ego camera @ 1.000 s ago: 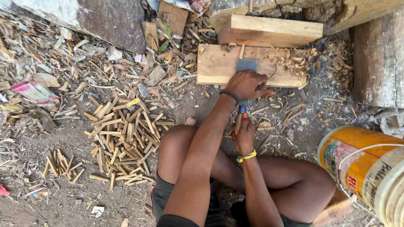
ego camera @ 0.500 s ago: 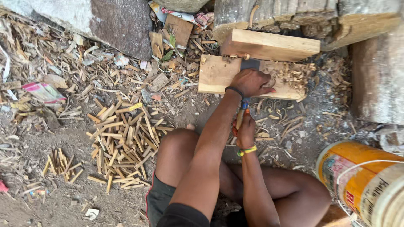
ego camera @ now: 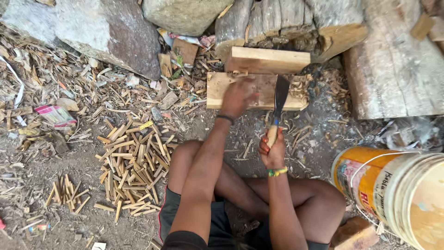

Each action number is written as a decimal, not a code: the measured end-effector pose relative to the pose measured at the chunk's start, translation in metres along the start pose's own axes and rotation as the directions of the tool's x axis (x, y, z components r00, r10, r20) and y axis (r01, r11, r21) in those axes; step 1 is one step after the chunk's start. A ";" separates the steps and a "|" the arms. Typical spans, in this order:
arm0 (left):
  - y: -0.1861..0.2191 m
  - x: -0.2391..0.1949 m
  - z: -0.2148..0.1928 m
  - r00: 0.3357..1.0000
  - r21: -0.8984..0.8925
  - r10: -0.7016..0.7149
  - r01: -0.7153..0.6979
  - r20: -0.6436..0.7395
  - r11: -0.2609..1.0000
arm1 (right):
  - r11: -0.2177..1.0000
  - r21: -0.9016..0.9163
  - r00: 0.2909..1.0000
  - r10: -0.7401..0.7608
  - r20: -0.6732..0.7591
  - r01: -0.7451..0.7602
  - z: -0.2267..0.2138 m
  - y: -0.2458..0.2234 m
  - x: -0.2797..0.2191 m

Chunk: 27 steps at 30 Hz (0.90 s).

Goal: The person sits on the ground and uses a chisel to carve a rectangular piece of wood, creating wood shavings. They periodically pause to clear the shavings from the wood surface with their hand and then resume carving.

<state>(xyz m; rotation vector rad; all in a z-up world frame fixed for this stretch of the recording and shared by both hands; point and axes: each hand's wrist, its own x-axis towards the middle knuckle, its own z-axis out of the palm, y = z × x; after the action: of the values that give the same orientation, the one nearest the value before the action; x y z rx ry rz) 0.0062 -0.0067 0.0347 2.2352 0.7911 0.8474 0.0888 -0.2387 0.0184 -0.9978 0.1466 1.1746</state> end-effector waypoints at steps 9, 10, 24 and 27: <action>-0.018 -0.008 -0.011 0.989 0.243 -0.070 0.036 0.132 0.969 | 0.966 -0.259 0.966 -0.063 -0.250 -0.003 -0.024 0.024 -0.056; -0.019 -0.009 -0.009 0.989 0.220 -0.081 0.052 0.125 0.974 | 0.954 -0.300 0.964 -0.087 -0.250 0.009 -0.025 0.025 -0.060; -0.023 -0.006 0.010 0.991 0.273 -0.086 0.055 0.104 0.960 | 0.927 -0.376 0.951 -0.113 -0.288 -0.004 -0.003 0.015 -0.060; -0.022 -0.005 0.009 0.989 0.243 -0.096 0.065 0.117 0.968 | 0.903 -0.430 0.950 -0.153 -0.271 0.023 0.011 0.015 -0.065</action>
<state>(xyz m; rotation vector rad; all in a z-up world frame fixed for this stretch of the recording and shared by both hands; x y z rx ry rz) 0.0026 0.0015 0.0119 2.4198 0.9580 0.5892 0.0445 -0.2759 0.0535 -1.5527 0.0842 0.9820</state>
